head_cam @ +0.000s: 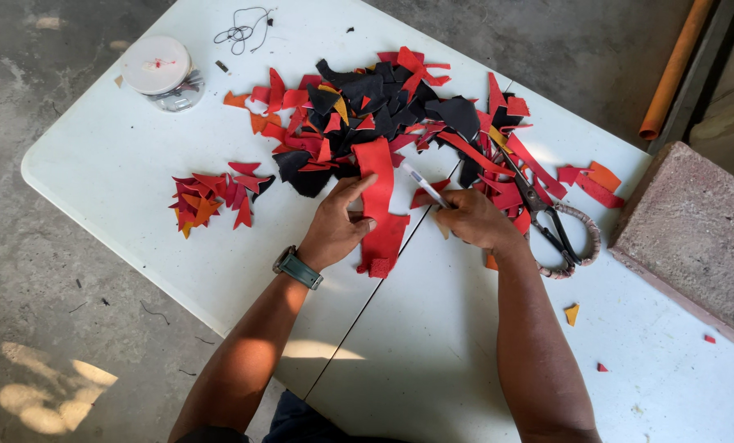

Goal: The person uses large shears to trim small pieces of red and black leather, and marks them with a pen while working on a table.

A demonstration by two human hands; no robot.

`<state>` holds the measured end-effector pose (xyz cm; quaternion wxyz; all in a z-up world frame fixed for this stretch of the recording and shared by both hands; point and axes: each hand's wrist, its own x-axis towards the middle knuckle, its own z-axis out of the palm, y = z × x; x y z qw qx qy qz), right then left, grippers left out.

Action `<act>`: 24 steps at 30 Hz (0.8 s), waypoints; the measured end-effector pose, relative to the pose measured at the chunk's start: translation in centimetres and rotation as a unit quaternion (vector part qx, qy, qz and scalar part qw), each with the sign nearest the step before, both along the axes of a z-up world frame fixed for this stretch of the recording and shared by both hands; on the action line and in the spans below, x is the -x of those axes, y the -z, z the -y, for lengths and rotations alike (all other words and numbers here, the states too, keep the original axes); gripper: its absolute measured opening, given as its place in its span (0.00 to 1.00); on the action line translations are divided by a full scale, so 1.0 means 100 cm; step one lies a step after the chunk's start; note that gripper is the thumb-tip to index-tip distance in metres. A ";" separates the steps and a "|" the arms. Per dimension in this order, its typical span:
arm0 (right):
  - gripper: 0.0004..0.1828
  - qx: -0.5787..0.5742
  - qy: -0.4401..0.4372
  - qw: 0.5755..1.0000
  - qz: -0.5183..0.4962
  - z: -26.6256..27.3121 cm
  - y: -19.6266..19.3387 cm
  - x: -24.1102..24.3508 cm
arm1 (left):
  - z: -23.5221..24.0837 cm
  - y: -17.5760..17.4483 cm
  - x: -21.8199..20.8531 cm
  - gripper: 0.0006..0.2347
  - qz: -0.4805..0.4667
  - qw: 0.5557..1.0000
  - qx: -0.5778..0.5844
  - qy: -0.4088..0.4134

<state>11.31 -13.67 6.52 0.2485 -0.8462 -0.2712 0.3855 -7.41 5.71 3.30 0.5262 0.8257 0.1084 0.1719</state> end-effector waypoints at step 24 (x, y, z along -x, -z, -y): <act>0.21 -0.405 0.263 0.836 -0.260 0.042 -0.010 -0.037 | 0.031 0.038 -0.089 0.23 0.099 0.991 0.070 -0.049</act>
